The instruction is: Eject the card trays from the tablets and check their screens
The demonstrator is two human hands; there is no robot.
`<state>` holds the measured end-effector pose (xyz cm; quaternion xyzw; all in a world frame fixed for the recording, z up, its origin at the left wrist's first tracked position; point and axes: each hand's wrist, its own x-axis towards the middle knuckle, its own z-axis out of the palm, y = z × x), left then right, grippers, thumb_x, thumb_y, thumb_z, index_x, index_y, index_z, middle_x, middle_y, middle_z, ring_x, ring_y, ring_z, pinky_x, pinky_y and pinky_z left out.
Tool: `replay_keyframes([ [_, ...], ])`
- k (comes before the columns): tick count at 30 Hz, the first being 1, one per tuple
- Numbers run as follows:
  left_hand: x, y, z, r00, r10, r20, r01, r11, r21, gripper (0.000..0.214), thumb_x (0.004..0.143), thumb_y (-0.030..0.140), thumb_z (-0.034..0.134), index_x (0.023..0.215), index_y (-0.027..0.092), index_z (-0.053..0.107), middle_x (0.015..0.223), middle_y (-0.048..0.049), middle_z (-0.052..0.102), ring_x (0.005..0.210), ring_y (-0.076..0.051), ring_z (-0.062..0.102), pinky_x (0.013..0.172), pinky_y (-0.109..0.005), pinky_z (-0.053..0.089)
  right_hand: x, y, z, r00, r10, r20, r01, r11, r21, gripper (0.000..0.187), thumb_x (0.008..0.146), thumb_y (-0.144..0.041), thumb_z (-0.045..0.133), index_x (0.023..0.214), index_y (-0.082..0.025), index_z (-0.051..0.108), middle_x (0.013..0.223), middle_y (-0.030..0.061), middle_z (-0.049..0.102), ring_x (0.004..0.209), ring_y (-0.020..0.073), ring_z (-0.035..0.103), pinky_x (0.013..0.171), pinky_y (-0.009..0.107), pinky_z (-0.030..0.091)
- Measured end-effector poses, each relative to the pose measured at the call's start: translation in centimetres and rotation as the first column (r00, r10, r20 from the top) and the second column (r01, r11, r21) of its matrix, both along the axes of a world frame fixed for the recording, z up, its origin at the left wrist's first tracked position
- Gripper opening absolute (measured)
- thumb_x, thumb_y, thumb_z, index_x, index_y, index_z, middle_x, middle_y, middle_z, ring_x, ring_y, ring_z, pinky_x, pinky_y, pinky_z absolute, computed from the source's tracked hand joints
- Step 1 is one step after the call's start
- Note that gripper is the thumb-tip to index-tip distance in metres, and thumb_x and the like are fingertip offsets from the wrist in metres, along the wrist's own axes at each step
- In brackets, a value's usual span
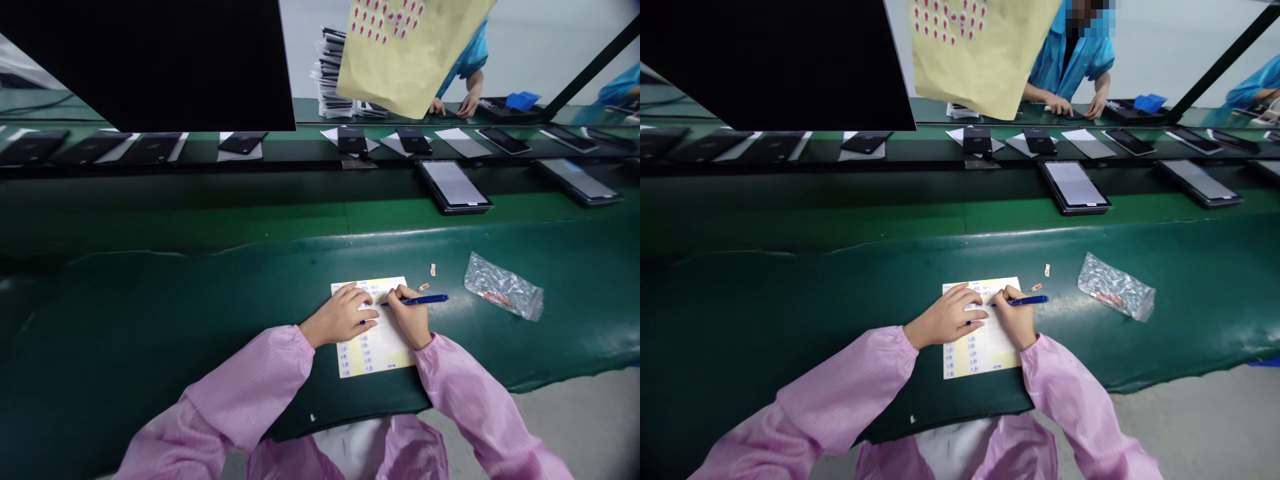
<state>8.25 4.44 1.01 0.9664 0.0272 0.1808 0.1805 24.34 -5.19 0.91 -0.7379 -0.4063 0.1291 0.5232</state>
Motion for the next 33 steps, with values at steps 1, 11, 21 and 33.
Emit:
replay_keyframes([
  [1, -0.01, 0.0, -0.01, 1.0, -0.001, 0.001, 0.001, 1.0, -0.002, 0.029, 0.096, 0.037, 0.046, 0.103, 0.022, 0.07, 0.108, -0.0073, 0.061, 0.104, -0.021, 0.055, 0.108, -0.044, 0.036, 0.0, -0.01, -0.01, 1.0, -0.003, -0.002, 0.003, 1.0, 0.001, 0.038, 0.075, -0.034, 0.053, 0.049, -0.022, 0.029, 0.044, -0.007, 0.031, 0.045, 0.0084, 0.029, 0.047, 0.025, 0.027],
  [11, 0.0, -0.03, 0.04, 1.0, 0.002, 0.004, -0.001, 1.0, -0.005, 0.029, 0.096, 0.037, 0.047, 0.103, 0.022, 0.07, 0.107, -0.0072, 0.061, 0.104, -0.021, 0.056, 0.108, -0.044, 0.036, -0.09, -0.01, 0.0, 0.999, -0.031, -0.006, 0.031, 0.999, 0.014, 0.039, 0.077, -0.034, 0.053, 0.049, -0.021, 0.029, 0.045, -0.0069, 0.032, 0.046, 0.0079, 0.03, 0.049, 0.025, 0.028],
  [21, 0.0, -0.03, -0.17, 1.0, 0.0, 0.014, 0.0, 1.0, -0.009, 0.029, 0.096, 0.037, 0.047, 0.103, 0.021, 0.07, 0.107, -0.0071, 0.061, 0.104, -0.021, 0.055, 0.107, -0.044, 0.036, -0.07, -0.03, 0.04, 0.999, -0.032, -0.017, 0.033, 0.999, 0.014, 0.038, 0.077, -0.034, 0.052, 0.049, -0.022, 0.029, 0.045, -0.0072, 0.031, 0.046, 0.0078, 0.029, 0.049, 0.025, 0.027],
  [33, 0.06, -0.02, -0.08, 1.0, 0.001, 0.02, -0.001, 1.0, -0.001, 0.028, 0.096, 0.036, 0.048, 0.103, 0.021, 0.07, 0.107, -0.0072, 0.061, 0.103, -0.021, 0.055, 0.106, -0.045, 0.037, -0.13, 0.01, 0.05, 0.999, -0.031, -0.018, 0.031, 0.999, 0.015, 0.038, 0.077, -0.033, 0.053, 0.051, -0.022, 0.029, 0.046, -0.0075, 0.03, 0.047, 0.0077, 0.029, 0.05, 0.025, 0.027],
])
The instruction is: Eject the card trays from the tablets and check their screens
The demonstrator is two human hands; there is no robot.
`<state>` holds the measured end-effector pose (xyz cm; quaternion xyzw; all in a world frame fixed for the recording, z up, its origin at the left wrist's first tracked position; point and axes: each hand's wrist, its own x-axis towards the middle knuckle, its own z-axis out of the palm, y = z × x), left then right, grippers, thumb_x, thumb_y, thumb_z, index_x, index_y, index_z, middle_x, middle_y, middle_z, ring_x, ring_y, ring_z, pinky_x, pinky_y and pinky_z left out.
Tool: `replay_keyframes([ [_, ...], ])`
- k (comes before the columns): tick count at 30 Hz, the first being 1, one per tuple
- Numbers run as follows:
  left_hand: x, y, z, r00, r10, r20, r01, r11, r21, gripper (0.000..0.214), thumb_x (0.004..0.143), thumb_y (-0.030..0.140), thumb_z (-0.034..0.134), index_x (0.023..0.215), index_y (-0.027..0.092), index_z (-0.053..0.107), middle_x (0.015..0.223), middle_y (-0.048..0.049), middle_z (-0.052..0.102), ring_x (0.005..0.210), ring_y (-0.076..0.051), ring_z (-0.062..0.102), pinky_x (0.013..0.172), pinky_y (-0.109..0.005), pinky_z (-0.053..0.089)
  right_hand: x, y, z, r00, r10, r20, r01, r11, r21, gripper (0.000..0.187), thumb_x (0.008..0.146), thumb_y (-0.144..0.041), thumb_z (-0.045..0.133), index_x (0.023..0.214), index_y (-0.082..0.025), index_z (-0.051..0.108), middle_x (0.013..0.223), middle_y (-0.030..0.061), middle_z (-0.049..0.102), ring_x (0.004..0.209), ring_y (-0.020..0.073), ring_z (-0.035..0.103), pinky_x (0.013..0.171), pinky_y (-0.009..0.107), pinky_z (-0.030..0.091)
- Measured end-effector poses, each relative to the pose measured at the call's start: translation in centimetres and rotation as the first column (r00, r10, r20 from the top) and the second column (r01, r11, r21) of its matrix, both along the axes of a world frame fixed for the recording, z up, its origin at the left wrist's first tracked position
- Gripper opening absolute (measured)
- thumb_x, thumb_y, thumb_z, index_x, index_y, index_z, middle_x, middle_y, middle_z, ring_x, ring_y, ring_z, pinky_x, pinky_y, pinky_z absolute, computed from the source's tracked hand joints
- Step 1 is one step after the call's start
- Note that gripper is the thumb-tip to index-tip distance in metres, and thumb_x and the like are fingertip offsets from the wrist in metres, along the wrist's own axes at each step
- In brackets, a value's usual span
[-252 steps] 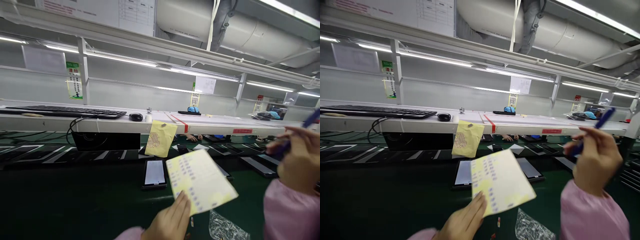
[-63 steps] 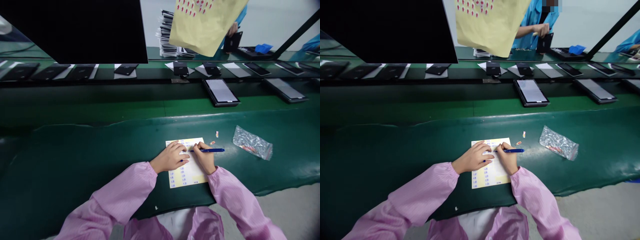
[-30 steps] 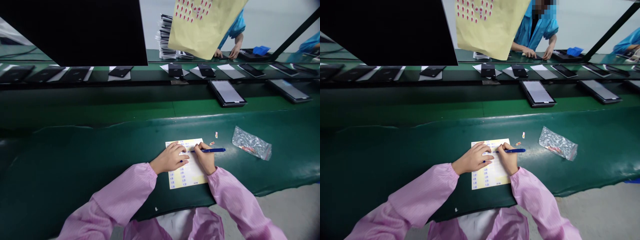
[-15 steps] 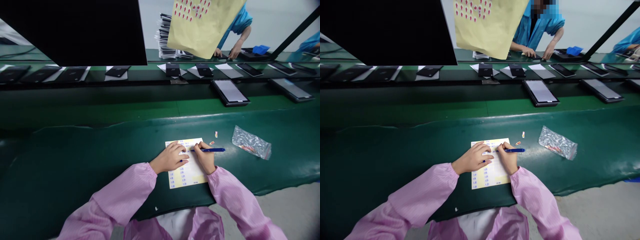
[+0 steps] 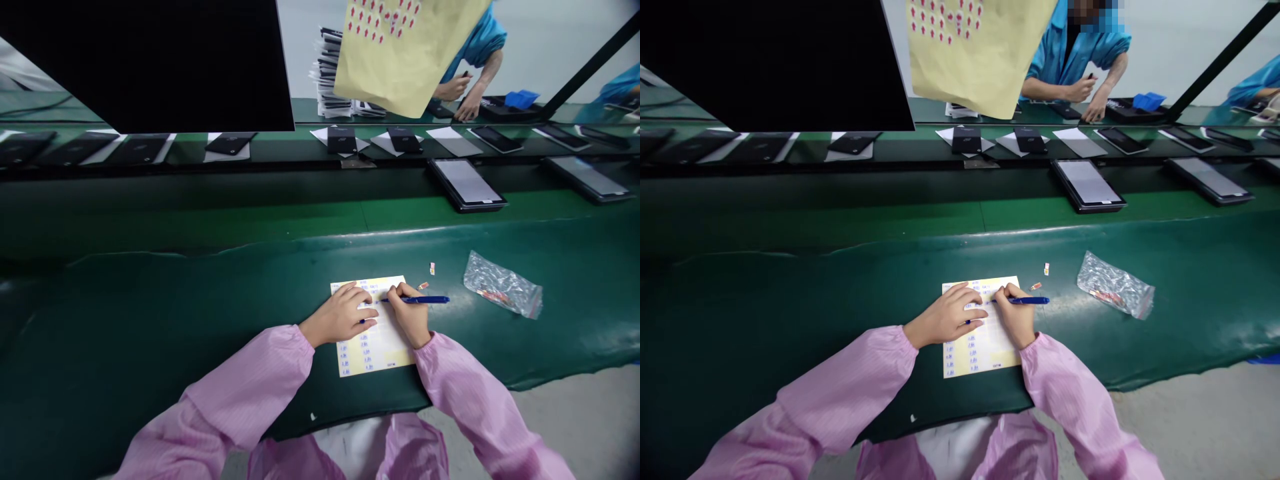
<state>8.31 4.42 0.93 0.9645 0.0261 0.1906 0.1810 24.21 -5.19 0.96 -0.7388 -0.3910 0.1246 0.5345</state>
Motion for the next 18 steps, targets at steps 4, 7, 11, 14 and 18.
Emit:
replay_keyframes([
  [4, -0.01, 0.0, -0.17, 1.0, -0.002, 0.001, 0.002, 1.0, -0.002, 0.028, 0.096, 0.037, 0.048, 0.103, 0.021, 0.07, 0.106, -0.0073, 0.061, 0.104, -0.021, 0.055, 0.106, -0.045, 0.037, 0.07, -0.08, -0.06, 1.0, 0.009, 0.0, -0.009, 1.0, -0.003, 0.036, 0.076, -0.032, 0.053, 0.05, -0.022, 0.029, 0.046, -0.0075, 0.03, 0.046, 0.0077, 0.028, 0.049, 0.025, 0.026],
  [7, -0.03, 0.0, -0.19, 1.0, -0.001, 0.003, 0.001, 1.0, -0.002, 0.028, 0.096, 0.037, 0.048, 0.103, 0.021, 0.07, 0.106, -0.0073, 0.061, 0.103, -0.021, 0.055, 0.106, -0.045, 0.037, 0.06, -0.04, 0.0, 1.0, 0.006, -0.003, -0.006, 1.0, 0.002, 0.036, 0.076, -0.032, 0.052, 0.051, -0.022, 0.028, 0.046, -0.0075, 0.03, 0.047, 0.0076, 0.028, 0.049, 0.025, 0.026],
  [11, -0.01, 0.02, -0.2, 1.0, -0.003, 0.001, 0.003, 1.0, -0.001, 0.028, 0.095, 0.037, 0.048, 0.103, 0.022, 0.07, 0.106, -0.0071, 0.061, 0.103, -0.021, 0.055, 0.106, -0.045, 0.037, 0.0, 0.02, 0.1, 1.0, 0.017, -0.004, -0.017, 1.0, 0.003, 0.037, 0.076, -0.033, 0.052, 0.051, -0.022, 0.027, 0.046, -0.0075, 0.029, 0.046, 0.0078, 0.028, 0.049, 0.026, 0.026],
  [14, 0.01, 0.03, -0.2, 1.0, -0.005, -0.003, 0.005, 1.0, 0.001, 0.028, 0.096, 0.037, 0.047, 0.103, 0.022, 0.07, 0.107, -0.0073, 0.061, 0.104, -0.021, 0.055, 0.107, -0.045, 0.037, 0.01, 0.0, 0.04, 1.0, 0.029, -0.005, -0.029, 1.0, -0.002, 0.037, 0.075, -0.033, 0.053, 0.05, -0.022, 0.029, 0.046, -0.0072, 0.031, 0.046, 0.0081, 0.028, 0.049, 0.026, 0.026],
  [18, -0.01, 0.04, -0.06, 1.0, -0.003, -0.01, 0.003, 1.0, 0.001, 0.029, 0.096, 0.037, 0.047, 0.104, 0.021, 0.07, 0.106, -0.0074, 0.061, 0.104, -0.021, 0.055, 0.107, -0.045, 0.037, 0.08, -0.02, -0.14, 1.0, 0.018, -0.013, -0.018, 1.0, 0.002, 0.036, 0.076, -0.032, 0.052, 0.051, -0.023, 0.027, 0.046, -0.0074, 0.029, 0.047, 0.008, 0.027, 0.049, 0.026, 0.026],
])
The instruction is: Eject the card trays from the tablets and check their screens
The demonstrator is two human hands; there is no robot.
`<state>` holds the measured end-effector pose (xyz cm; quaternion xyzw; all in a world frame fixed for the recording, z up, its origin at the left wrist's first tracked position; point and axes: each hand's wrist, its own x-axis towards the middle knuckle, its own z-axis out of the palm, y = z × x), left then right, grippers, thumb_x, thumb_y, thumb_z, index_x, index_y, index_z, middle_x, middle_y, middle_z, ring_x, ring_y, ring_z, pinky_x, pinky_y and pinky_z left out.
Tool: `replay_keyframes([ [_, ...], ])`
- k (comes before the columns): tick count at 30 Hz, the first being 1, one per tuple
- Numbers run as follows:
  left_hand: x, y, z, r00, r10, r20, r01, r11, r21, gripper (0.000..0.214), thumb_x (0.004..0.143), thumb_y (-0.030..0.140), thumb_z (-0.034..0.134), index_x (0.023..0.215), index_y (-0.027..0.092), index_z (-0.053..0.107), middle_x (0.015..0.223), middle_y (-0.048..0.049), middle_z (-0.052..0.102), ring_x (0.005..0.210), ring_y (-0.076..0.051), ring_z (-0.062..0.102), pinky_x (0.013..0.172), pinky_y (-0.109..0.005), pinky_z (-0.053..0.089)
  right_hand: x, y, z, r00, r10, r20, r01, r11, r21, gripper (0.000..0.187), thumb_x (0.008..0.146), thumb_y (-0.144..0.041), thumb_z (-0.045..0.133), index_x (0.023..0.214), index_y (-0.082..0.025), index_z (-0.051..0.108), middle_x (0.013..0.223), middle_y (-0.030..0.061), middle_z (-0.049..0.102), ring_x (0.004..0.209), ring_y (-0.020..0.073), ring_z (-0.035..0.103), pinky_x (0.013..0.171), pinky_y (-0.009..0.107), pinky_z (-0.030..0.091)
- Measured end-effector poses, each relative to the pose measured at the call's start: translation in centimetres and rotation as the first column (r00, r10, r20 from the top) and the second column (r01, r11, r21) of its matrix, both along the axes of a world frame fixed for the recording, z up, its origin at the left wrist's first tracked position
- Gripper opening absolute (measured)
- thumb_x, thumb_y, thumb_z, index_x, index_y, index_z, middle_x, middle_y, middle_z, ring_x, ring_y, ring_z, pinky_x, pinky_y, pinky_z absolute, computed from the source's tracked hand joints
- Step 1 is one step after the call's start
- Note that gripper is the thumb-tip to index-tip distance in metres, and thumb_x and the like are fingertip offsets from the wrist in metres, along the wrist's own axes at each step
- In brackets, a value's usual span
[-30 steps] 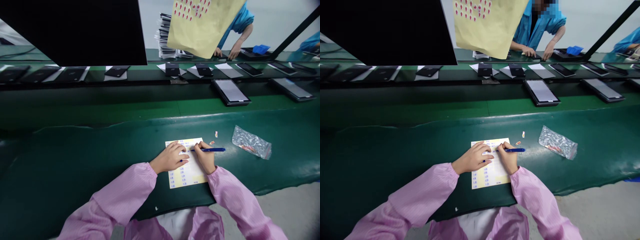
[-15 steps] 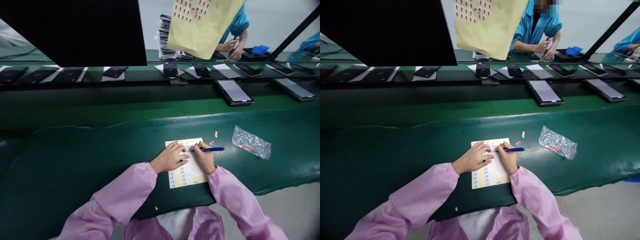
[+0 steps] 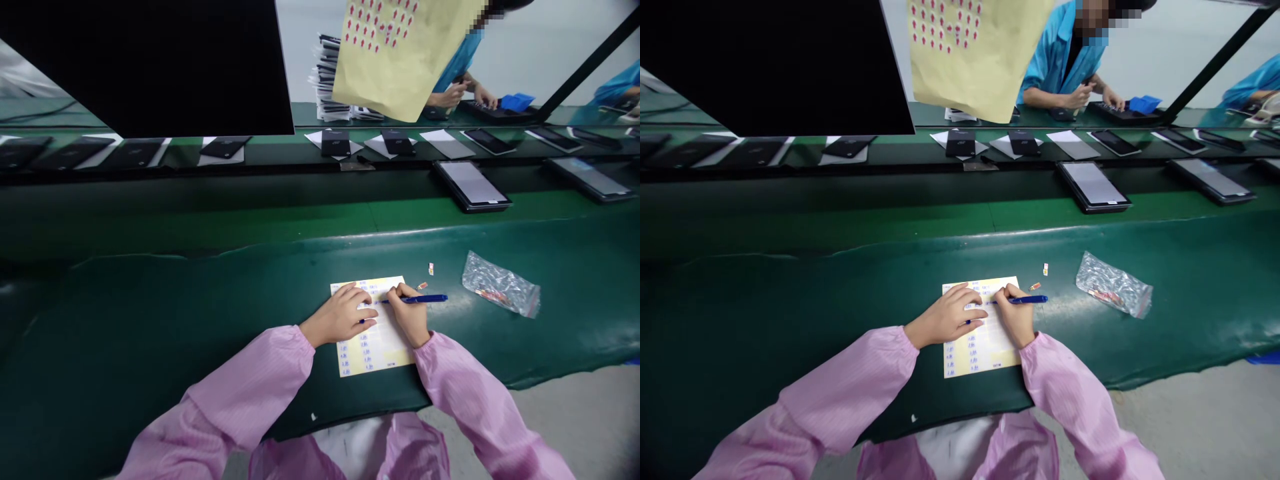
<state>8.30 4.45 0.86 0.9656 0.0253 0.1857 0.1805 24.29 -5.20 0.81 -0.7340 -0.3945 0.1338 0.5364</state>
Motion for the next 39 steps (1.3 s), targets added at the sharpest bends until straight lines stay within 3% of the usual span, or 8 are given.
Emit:
replay_keyframes([
  [10, 0.0, 0.0, 0.0, 1.0, 0.003, 0.004, -0.004, 1.0, 0.019, 0.029, 0.096, 0.038, 0.047, 0.102, 0.022, 0.07, 0.106, -0.0069, 0.062, 0.104, -0.021, 0.056, 0.106, -0.044, 0.038, 0.0, 0.0, 0.2, 1.0, 0.001, -0.022, -0.001, 1.0, 0.006, 0.036, 0.073, -0.032, 0.053, 0.049, -0.023, 0.027, 0.045, -0.0074, 0.029, 0.046, 0.0082, 0.028, 0.047, 0.025, 0.027],
  [17, 0.0, -0.1, 0.0, 0.999, -0.028, 0.039, 0.025, 0.997, 0.077, 0.028, 0.096, 0.035, 0.046, 0.096, 0.02, 0.07, 0.102, -0.0072, 0.064, 0.098, -0.02, 0.057, 0.104, -0.043, 0.038, 0.4, -0.2, 0.6, 0.993, -0.102, -0.057, 0.104, 0.994, 0.04, 0.044, 0.081, -0.04, 0.058, 0.048, -0.022, 0.035, 0.044, -0.0065, 0.038, 0.046, 0.0091, 0.036, 0.052, 0.026, 0.034],
  [21, -0.1, -0.1, -0.1, 0.995, -0.092, 0.047, 0.085, 0.988, 0.13, 0.03, 0.096, 0.035, 0.046, 0.086, 0.019, 0.069, 0.086, -0.0052, 0.064, 0.082, -0.017, 0.058, 0.082, -0.034, 0.045, 0.2, -0.7, 1.3, 0.99, -0.084, -0.118, 0.087, 0.996, 0.025, 0.035, 0.083, -0.049, 0.06, 0.063, -0.02, 0.056, 0.047, -0.0058, 0.05, 0.039, 0.009, 0.039, 0.045, 0.027, 0.032],
  [23, -0.1, -0.1, -0.2, 0.993, -0.105, 0.048, 0.097, 0.984, 0.148, 0.031, 0.096, 0.035, 0.045, 0.083, 0.018, 0.068, 0.081, -0.0051, 0.063, 0.076, -0.016, 0.057, 0.072, -0.031, 0.044, -0.1, -1.1, 1.5, 0.99, -0.037, -0.139, 0.038, 0.999, 0.007, 0.036, 0.08, -0.05, 0.064, 0.063, -0.02, 0.059, 0.044, -0.0056, 0.049, 0.036, 0.0091, 0.038, 0.042, 0.027, 0.03],
  [26, -0.1, -0.2, -0.2, 0.993, -0.104, 0.055, 0.094, 0.982, 0.163, 0.031, 0.096, 0.034, 0.044, 0.082, 0.018, 0.068, 0.078, -0.0052, 0.063, 0.075, -0.016, 0.056, 0.069, -0.031, 0.042, -0.5, -1.5, 1.5, 0.99, 0.018, -0.14, -0.019, 1.0, -0.011, 0.04, 0.076, -0.05, 0.068, 0.055, -0.02, 0.053, 0.042, -0.0053, 0.047, 0.037, 0.0093, 0.038, 0.043, 0.027, 0.031],
  [32, -0.1, -0.2, 0.0, 0.993, -0.093, 0.066, 0.081, 0.982, 0.169, 0.031, 0.096, 0.034, 0.044, 0.082, 0.018, 0.067, 0.078, -0.0047, 0.062, 0.074, -0.016, 0.055, 0.069, -0.031, 0.041, -0.7, -1.3, 0.7, 0.998, 0.016, -0.068, -0.016, 1.0, -0.009, 0.047, 0.077, -0.045, 0.066, 0.051, -0.021, 0.036, 0.046, -0.0067, 0.038, 0.045, 0.0081, 0.034, 0.048, 0.025, 0.03],
  [39, -0.1, -0.2, 0.0, 0.993, -0.086, 0.075, 0.073, 0.985, 0.155, 0.031, 0.096, 0.033, 0.045, 0.081, 0.018, 0.068, 0.078, -0.0047, 0.063, 0.075, -0.015, 0.056, 0.07, -0.03, 0.041, -0.7, -1.2, 0.3, 0.998, 0.061, -0.018, -0.062, 0.997, -0.04, 0.041, 0.08, -0.036, 0.057, 0.05, -0.022, 0.034, 0.044, -0.0065, 0.037, 0.046, 0.0087, 0.034, 0.05, 0.026, 0.031],
])
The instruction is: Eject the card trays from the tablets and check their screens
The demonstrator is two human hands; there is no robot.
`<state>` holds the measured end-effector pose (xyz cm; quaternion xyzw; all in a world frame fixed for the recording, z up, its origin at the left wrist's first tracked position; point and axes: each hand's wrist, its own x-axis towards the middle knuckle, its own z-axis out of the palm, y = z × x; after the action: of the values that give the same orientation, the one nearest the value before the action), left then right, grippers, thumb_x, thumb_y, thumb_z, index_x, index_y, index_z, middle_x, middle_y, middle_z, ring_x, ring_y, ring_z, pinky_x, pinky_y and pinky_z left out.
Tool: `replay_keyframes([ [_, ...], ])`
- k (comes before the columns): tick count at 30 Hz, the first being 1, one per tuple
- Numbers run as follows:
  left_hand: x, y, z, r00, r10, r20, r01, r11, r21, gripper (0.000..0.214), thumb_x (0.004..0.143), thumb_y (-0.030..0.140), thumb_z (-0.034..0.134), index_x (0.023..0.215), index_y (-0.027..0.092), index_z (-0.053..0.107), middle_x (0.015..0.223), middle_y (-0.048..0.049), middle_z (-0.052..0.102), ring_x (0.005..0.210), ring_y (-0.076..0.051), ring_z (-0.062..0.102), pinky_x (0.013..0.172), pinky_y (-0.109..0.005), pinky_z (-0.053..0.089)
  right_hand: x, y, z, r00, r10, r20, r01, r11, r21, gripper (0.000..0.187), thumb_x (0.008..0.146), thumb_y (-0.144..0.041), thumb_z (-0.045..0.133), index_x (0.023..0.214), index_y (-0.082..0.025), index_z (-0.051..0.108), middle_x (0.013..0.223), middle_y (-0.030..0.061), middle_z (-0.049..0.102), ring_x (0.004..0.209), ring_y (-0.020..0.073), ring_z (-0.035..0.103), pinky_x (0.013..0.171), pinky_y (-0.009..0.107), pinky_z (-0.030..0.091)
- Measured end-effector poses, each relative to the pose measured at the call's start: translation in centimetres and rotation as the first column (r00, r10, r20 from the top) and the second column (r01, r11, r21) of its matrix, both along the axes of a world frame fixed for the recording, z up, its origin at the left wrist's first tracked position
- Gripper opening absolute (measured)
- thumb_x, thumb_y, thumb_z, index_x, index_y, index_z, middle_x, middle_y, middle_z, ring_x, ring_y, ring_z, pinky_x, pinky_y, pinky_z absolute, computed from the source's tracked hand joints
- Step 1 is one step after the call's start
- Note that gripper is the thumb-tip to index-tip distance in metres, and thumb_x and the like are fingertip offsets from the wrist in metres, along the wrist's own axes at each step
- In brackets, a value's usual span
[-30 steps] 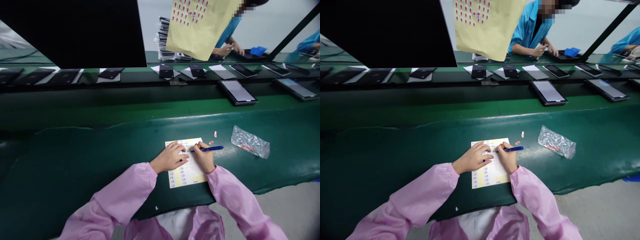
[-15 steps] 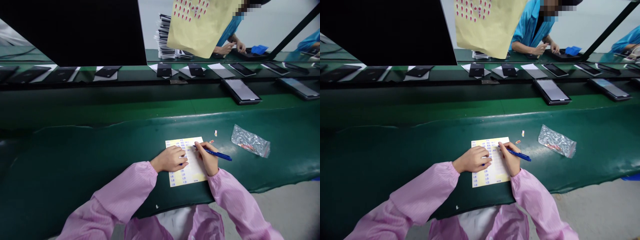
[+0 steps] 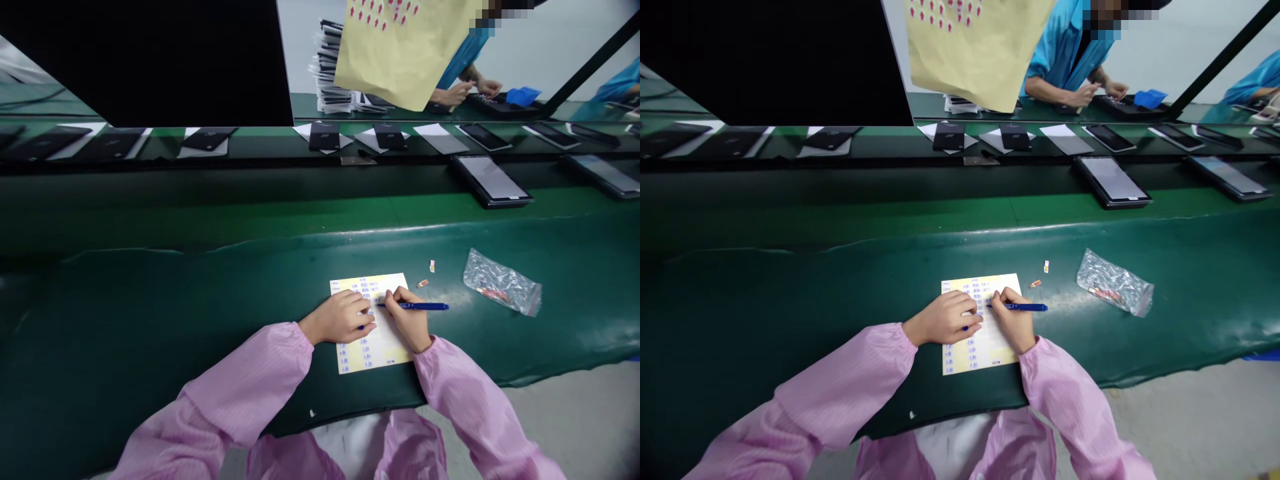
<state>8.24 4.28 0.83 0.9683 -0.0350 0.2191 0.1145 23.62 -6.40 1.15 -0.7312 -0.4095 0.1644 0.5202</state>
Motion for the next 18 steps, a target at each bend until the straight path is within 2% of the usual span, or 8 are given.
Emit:
replay_keyframes([
  [18, 0.05, 0.02, 0.08, 1.0, 0.0, 0.011, 0.0, 1.0, -0.001, 0.029, 0.095, 0.032, 0.045, 0.081, 0.018, 0.066, 0.08, -0.0042, 0.063, 0.073, -0.015, 0.055, 0.069, -0.031, 0.04, -0.2, -0.04, 0.11, 1.0, 0.012, 0.02, -0.012, 1.0, -0.006, 0.036, 0.077, -0.031, 0.054, 0.049, -0.022, 0.032, 0.044, -0.0068, 0.036, 0.045, 0.0086, 0.034, 0.049, 0.024, 0.031],
])
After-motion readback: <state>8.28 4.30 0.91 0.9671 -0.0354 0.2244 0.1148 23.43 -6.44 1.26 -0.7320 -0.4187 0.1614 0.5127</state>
